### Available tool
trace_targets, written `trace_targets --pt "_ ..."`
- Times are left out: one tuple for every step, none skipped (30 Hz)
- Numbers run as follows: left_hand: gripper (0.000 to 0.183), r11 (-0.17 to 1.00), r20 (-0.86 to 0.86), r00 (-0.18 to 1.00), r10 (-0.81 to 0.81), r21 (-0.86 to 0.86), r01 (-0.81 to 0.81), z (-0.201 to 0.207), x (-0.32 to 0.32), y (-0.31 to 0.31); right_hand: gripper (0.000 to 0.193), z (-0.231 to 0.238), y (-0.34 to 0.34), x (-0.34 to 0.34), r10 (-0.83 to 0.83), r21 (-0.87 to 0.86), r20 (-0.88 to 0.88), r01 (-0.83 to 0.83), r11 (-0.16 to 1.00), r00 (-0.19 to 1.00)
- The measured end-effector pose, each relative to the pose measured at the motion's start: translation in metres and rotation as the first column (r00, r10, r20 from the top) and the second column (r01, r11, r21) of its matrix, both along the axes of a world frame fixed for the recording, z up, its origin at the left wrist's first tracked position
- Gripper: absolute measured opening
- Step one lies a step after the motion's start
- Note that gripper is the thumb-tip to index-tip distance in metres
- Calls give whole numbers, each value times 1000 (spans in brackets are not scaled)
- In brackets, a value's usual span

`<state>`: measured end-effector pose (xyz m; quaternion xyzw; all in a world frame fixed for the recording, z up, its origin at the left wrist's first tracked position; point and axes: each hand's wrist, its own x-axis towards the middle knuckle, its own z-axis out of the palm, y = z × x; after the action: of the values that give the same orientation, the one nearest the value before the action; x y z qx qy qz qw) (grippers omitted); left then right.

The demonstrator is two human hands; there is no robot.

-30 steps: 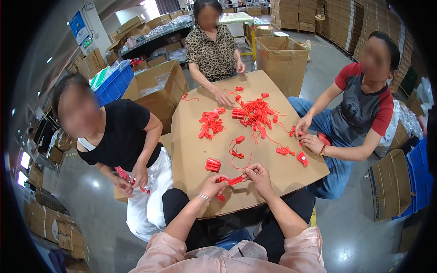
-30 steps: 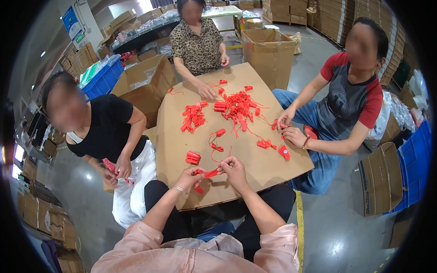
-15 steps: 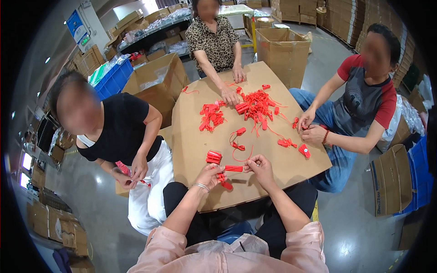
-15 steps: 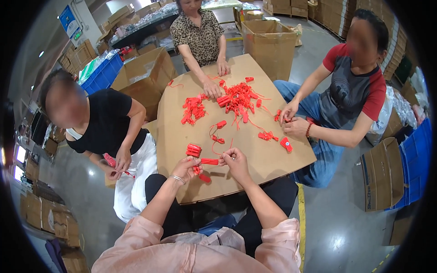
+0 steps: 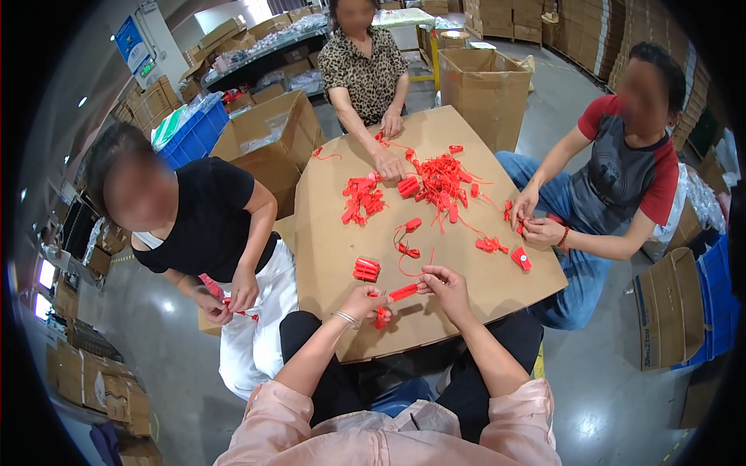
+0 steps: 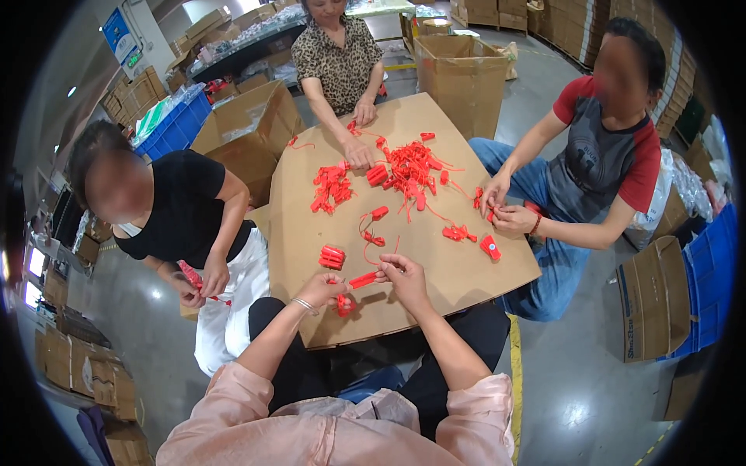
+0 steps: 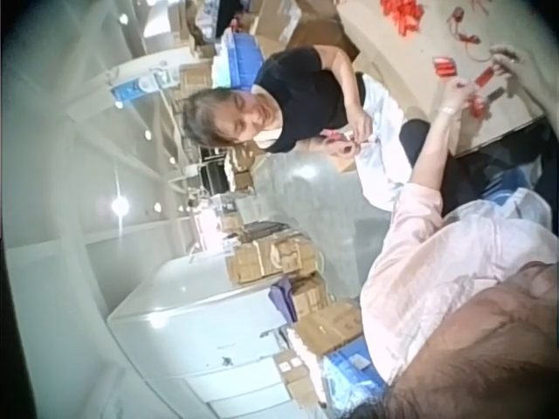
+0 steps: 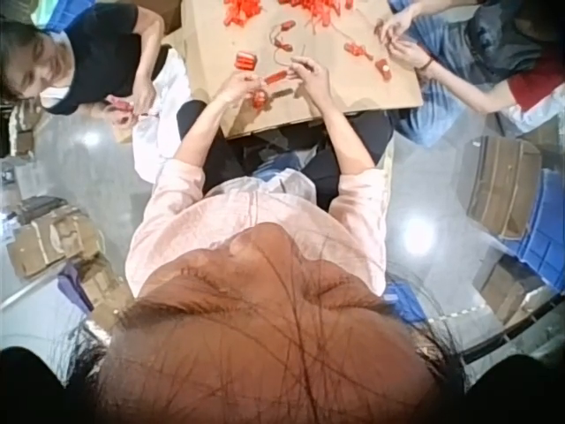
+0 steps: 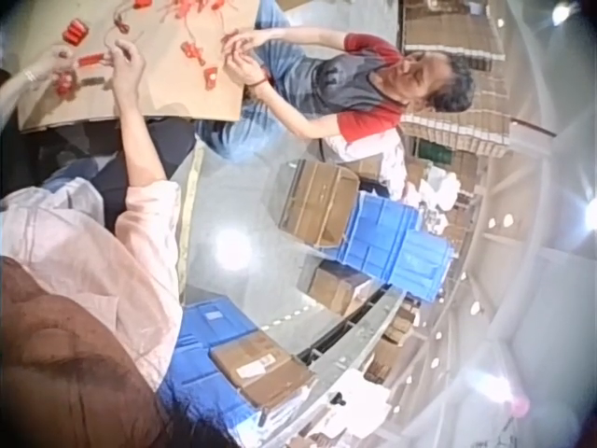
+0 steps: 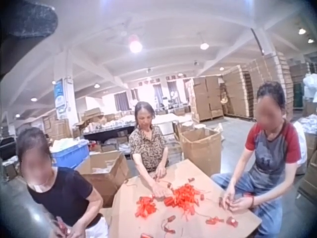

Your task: The recorder threads red plastic tags onto cords and ties them into small bundles at a shared workstation.

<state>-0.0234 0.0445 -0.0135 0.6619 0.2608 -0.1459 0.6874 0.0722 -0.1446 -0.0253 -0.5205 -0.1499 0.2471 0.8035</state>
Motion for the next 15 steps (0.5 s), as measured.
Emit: trace_targets --pt "17 997 -3 999 54 -58 -54 -1 1 0 20 0 0 0 -1 -8 14 1 1000 1000" --pt "17 987 -9 994 108 -115 -108 -1 2 0 20 0 0 0 -1 -6 17 1 1000 1000" --pt "17 988 -6 994 108 -113 -108 -2 3 0 18 0 0 -1 -9 -12 40 9 1000 999" --pt "17 989 -2 994 106 -105 -106 -3 2 0 16 -2 1 -2 -16 -18 60 17 1000 998" --pt "18 990 1 995 104 -97 -104 -3 2 1 16 -3 2 -3 -16 -18 61 17 1000 998" --pt "18 990 3 995 105 -96 -104 -2 2 0 14 -5 4 -3 -12 -33 78 14 999 997" --pt "16 983 -10 990 144 -110 -144 4 3 -3 13 -6 4 -3 -11 -49 96 16 999 995" --pt "14 975 -23 983 181 -123 -183 9 4 -6 13 -8 3 -3 -15 -49 99 20 999 995" --pt "14 976 -19 984 177 -125 -178 12 4 -7 11 -10 3 -3 -7 -60 114 14 998 994" --pt "12 956 -18 976 217 -197 -216 14 3 -7 9 -11 3 -2 1 -67 133 8 998 991" --pt "11 930 -20 967 255 -268 -251 15 2 -7 9 -12 3 -2 -4 -64 142 14 998 990" --pt "11 933 -9 969 249 -268 -242 10 1 -4 10 -13 3 -3 6 -84 161 7 996 987" --pt "14 908 -14 974 224 -360 -214 -1 -1 2 10 -12 3 -3 17 -104 181 2 995 983" --pt "17 874 -20 979 201 -448 -189 -8 -4 7 10 -12 4 -3 13 -99 190 6 995 982" --pt "17 825 -27 976 215 -530 -196 -16 -6 11 10 -11 5 -3 14 -99 190 5 995 982"
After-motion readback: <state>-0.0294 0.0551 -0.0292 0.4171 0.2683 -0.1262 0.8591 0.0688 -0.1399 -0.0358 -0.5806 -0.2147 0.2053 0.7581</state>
